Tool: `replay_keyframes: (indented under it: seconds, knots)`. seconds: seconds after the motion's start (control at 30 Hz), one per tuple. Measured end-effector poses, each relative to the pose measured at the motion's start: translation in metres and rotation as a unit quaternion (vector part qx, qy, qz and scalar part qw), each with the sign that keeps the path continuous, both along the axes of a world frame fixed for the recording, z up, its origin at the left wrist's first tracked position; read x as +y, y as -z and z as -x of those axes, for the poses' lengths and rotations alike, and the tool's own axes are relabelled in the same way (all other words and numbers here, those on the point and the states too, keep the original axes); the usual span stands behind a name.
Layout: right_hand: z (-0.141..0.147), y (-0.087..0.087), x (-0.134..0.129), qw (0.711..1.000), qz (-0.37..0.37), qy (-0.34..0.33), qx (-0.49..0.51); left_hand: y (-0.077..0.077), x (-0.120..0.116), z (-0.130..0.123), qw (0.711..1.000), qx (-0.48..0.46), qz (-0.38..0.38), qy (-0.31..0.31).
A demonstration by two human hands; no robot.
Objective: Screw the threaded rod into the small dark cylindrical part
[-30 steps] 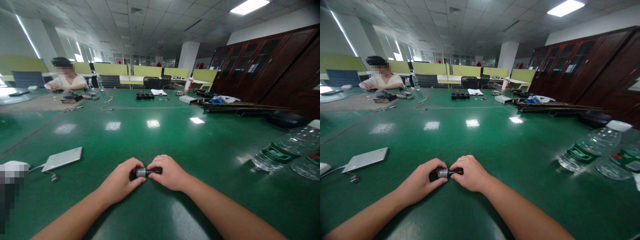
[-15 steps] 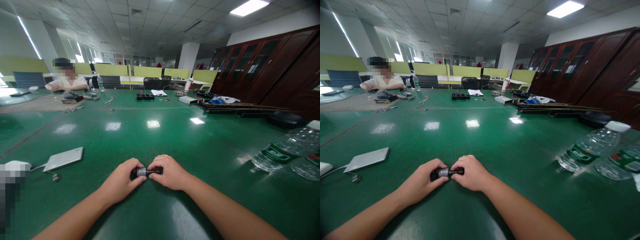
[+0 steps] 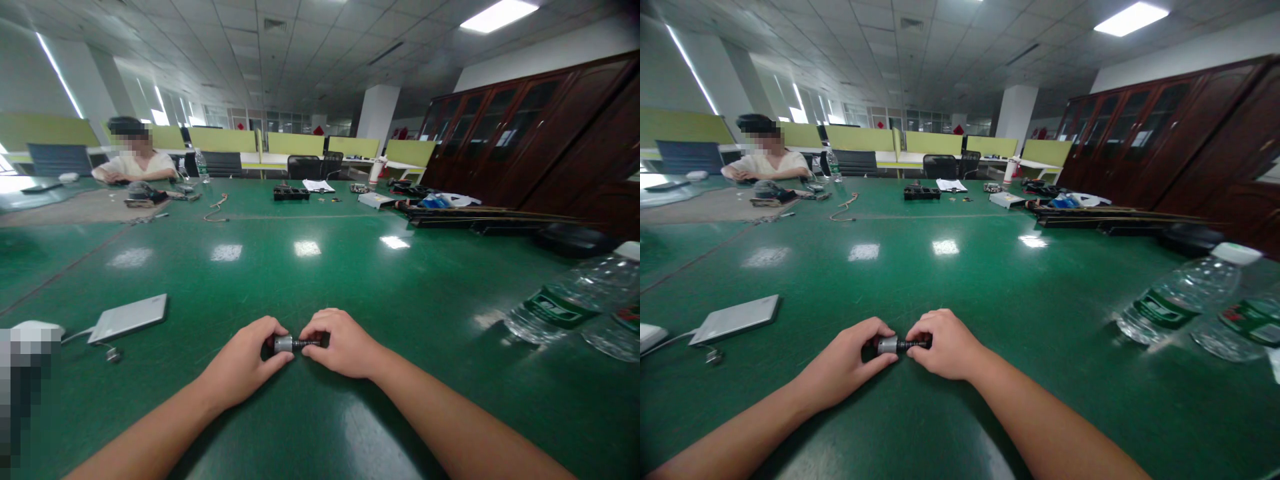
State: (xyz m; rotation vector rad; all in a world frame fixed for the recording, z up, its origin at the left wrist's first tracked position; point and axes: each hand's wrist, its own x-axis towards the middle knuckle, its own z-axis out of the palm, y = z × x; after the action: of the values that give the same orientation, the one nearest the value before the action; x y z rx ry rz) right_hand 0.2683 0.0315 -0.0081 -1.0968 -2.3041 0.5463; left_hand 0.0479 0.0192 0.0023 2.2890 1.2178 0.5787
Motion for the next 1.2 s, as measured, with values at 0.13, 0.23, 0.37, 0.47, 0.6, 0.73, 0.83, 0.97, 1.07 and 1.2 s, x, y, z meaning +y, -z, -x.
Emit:
replay_keyframes:
  seconds: [0.13, 0.23, 0.37, 0.47, 0.6, 0.73, 0.83, 0.97, 1.07, 1.2]
  knots:
    - [-0.002, -0.001, 0.000, 1.000, -0.002, 0.002, -0.003, 0.000, 0.001, 0.000, 1.000, 0.000, 0.004, -0.001]
    - [-0.004, -0.001, 0.000, 1.000, -0.001, 0.003, -0.003, 0.001, 0.001, 0.000, 1.000, 0.000, 0.004, -0.001]
    - [-0.006, -0.002, 0.001, 1.000, 0.002, -0.001, -0.003, 0.000, 0.000, 0.001, 1.000, 0.002, 0.001, 0.002]
    - [-0.007, -0.002, 0.002, 1.000, 0.006, 0.001, -0.005, -0.001, 0.001, 0.002, 1.000, 0.000, -0.006, 0.005]
    - [-0.009, -0.004, 0.003, 1.000, 0.009, 0.008, -0.011, -0.001, 0.001, 0.003, 1.000, -0.002, -0.016, 0.004]
    - [-0.014, -0.005, 0.005, 0.999, 0.023, 0.027, -0.020, -0.001, 0.001, 0.004, 1.000, -0.005, -0.016, -0.002]
    - [-0.021, -0.004, 0.008, 0.996, 0.044, 0.070, -0.035, -0.003, 0.000, 0.004, 1.000, 0.003, -0.009, -0.012]
    - [-0.025, -0.004, 0.011, 0.994, 0.056, 0.092, -0.037, -0.004, 0.000, 0.004, 1.000, 0.003, -0.007, -0.014]
    - [-0.024, -0.005, 0.011, 0.994, 0.054, 0.083, -0.036, -0.004, 0.001, 0.004, 1.000, -0.001, -0.009, -0.015]
    - [-0.017, -0.005, 0.007, 0.997, 0.048, 0.055, -0.018, -0.004, 0.001, 0.004, 1.000, 0.002, -0.004, -0.015]
